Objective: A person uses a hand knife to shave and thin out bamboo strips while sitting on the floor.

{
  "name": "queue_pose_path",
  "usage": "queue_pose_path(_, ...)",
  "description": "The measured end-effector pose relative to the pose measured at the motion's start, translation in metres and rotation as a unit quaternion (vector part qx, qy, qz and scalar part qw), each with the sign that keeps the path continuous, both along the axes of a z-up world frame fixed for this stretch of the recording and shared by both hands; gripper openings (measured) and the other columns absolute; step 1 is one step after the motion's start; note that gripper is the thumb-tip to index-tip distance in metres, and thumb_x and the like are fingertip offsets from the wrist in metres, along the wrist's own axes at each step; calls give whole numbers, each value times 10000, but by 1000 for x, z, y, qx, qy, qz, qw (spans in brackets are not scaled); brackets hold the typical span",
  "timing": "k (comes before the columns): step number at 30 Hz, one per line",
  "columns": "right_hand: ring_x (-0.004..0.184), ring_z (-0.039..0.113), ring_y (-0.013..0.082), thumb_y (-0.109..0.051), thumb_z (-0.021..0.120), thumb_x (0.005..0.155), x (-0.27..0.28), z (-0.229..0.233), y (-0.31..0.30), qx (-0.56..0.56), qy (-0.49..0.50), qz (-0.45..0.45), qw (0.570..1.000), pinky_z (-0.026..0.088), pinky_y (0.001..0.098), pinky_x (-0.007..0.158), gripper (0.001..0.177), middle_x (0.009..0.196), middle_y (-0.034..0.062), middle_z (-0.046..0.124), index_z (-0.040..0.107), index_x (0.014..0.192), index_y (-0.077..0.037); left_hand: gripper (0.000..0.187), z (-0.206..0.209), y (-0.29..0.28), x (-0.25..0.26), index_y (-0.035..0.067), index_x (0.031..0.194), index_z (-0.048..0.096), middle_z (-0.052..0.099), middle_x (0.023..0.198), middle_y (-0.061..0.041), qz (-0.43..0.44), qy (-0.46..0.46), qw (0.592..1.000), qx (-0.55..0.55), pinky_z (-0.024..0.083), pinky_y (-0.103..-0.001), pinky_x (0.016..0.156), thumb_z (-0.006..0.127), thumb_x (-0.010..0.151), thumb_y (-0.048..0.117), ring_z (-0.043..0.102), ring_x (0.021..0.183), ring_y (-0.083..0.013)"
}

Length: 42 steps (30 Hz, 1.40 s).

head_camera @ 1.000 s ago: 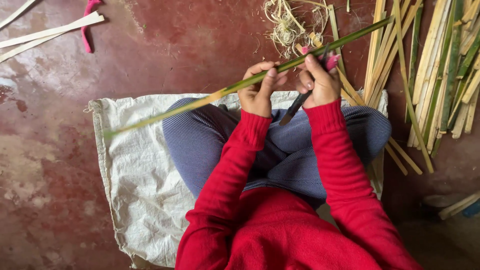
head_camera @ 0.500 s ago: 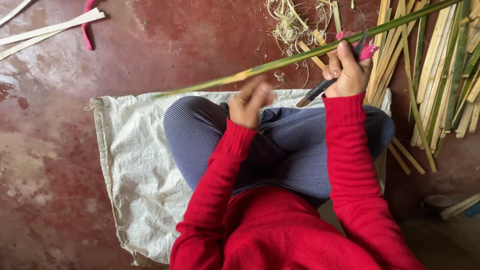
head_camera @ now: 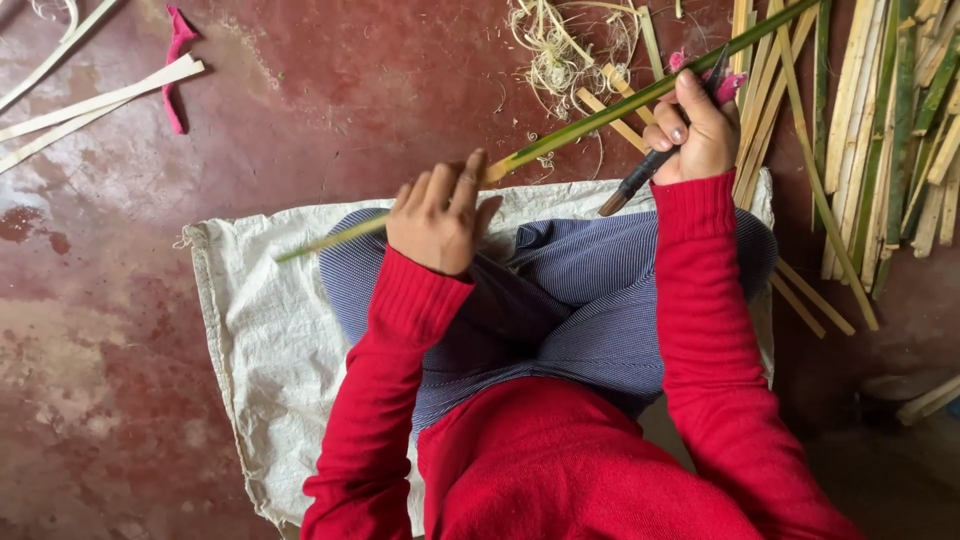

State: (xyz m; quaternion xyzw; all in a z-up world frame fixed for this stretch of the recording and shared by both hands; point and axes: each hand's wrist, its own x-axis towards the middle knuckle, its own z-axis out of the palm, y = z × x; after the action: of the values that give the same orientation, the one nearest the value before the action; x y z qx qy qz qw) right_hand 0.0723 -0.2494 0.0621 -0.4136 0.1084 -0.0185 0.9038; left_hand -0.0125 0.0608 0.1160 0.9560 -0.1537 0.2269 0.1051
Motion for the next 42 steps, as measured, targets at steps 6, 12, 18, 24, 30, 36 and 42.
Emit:
queue_pose_path(6,423,415,50,-143,705,1007,0,21,13,1,23,-9,1000,316,204,362,95,681,-31,590,717,1045,-56,293,6,-28,-15,8,1242,692,557,982,-37,-2,43,994,-100,493,-309,528,746,982,131,621,708,-158)
queue_pose_path(12,375,425,173,-252,525,895,-25,73,68,-167,165,193,953,325,294,346,334,512,111,466,662,738,9,270,-77,-35,-25,261,869,735,491,737,61,95,114,980,-129,560,-429,451,645,981,489,652,487,-291)
queue_pose_path(18,386,542,153,-82,551,1003,-53,49,96,-76,107,325,936,459,268,291,205,728,262,680,528,1201,-37,266,-79,-43,-27,209,826,741,515,671,23,106,128,957,-237,533,-444,453,688,965,429,646,517,-321)
queue_pose_path(24,323,510,184,-104,589,1001,-65,11,110,-89,119,368,918,468,349,241,353,645,286,622,528,1331,6,214,-70,-45,-26,225,756,642,429,716,49,163,37,979,-119,537,-385,413,685,939,327,600,421,-284)
queue_pose_path(30,326,513,167,-94,590,1002,-58,11,112,-97,104,385,912,464,342,239,236,637,267,624,597,1217,5,232,-46,-44,-20,218,716,585,388,729,63,197,-64,978,-3,495,-266,388,678,927,244,561,399,-143)
queue_pose_path(36,321,511,159,-56,598,985,-52,21,111,-134,83,393,906,460,335,241,110,605,250,616,642,1051,20,154,-44,-47,-21,189,773,652,416,751,55,190,-70,979,13,484,-269,369,686,915,240,550,399,-116)
queue_pose_path(42,392,501,84,-98,524,1018,-41,15,99,-189,76,360,910,451,240,302,169,645,143,604,612,1116,7,180,-44,-54,-25,142,772,657,422,762,48,184,-37,982,6,490,-274,368,671,944,193,546,383,-107)
